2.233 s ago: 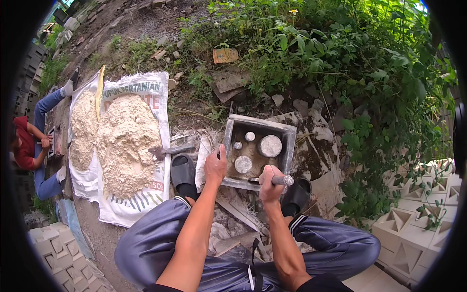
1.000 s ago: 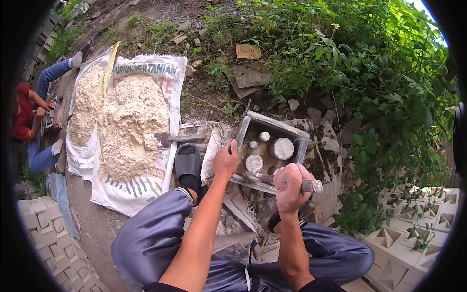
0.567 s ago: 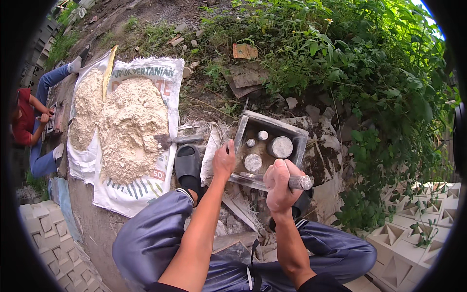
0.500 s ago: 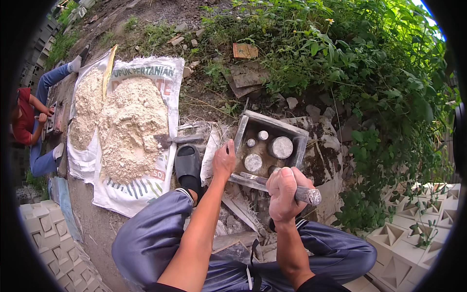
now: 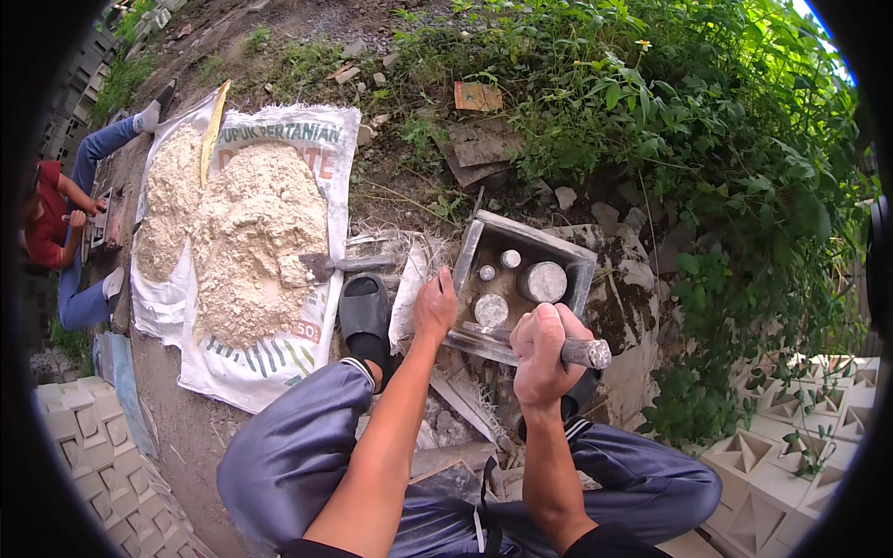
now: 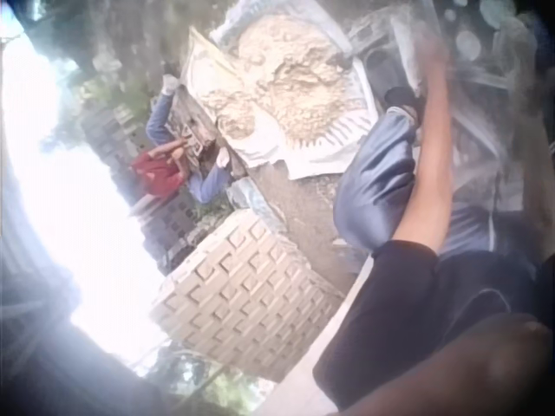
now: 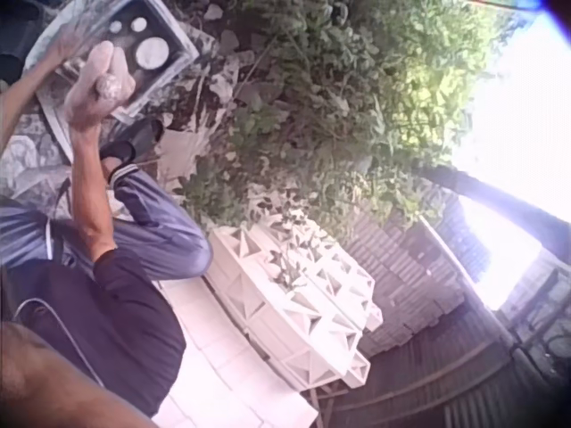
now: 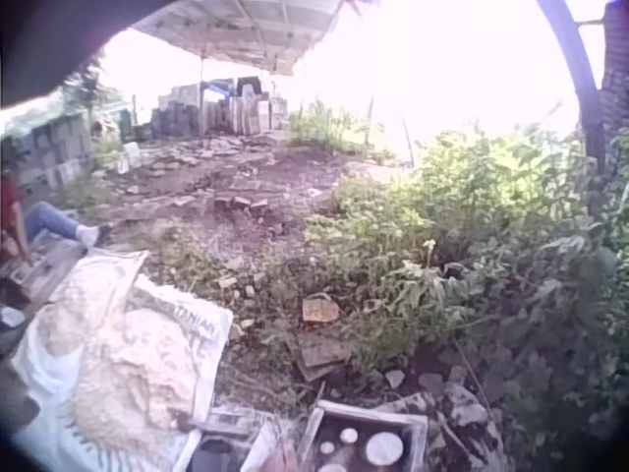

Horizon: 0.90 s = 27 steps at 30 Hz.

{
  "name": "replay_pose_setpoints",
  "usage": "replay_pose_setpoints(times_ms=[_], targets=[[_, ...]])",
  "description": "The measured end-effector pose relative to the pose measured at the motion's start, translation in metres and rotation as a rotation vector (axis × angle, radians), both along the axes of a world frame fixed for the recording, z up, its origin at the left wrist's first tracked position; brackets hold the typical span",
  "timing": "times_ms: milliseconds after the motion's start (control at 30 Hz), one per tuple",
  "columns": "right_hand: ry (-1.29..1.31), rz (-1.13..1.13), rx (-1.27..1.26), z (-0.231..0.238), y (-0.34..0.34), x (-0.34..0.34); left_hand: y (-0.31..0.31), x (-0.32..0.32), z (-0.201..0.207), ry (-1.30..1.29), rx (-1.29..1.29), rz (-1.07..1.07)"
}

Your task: The person uses a small shovel to scoop a light-colored powder from a bag and transfer it into a square container with several circular openings. They then use a metal rod to tamp down and level the mixture inside the container.

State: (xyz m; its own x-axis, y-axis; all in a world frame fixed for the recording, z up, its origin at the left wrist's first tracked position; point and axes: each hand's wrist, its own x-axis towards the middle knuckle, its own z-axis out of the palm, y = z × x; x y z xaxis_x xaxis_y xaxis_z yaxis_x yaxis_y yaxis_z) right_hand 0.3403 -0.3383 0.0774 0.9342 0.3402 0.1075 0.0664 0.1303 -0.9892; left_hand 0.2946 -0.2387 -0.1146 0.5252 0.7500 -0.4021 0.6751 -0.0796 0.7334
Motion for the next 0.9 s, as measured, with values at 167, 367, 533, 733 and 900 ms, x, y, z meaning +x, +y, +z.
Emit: replay_pose_setpoints(times_ms=[167,367,533,733,900], targets=[[-0.197,0.055,-0.129,-0.123,-0.013,-0.01,-0.007,0.009,-0.011,-0.049,-0.02,0.016],[0.126,0.067,0.012,-0.037,0.004,0.004,-0.003,-0.002,-0.017,-0.115,-0.062,0.014],[-0.016,0.029,-0.04,-0.052,-0.005,-0.001,-0.004,0.004,-0.021,-0.125,-0.007,-0.009],[-0.179,0.157,-0.186,-0.09,-0.007,-0.001,-0.008,-0.001,-0.021,-0.032,-0.004,-0.022],[0.065,0.001,-0.022,0.008,-0.007,0.011,-0.003,0.002,-0.015,-0.034,0.075,0.014]])
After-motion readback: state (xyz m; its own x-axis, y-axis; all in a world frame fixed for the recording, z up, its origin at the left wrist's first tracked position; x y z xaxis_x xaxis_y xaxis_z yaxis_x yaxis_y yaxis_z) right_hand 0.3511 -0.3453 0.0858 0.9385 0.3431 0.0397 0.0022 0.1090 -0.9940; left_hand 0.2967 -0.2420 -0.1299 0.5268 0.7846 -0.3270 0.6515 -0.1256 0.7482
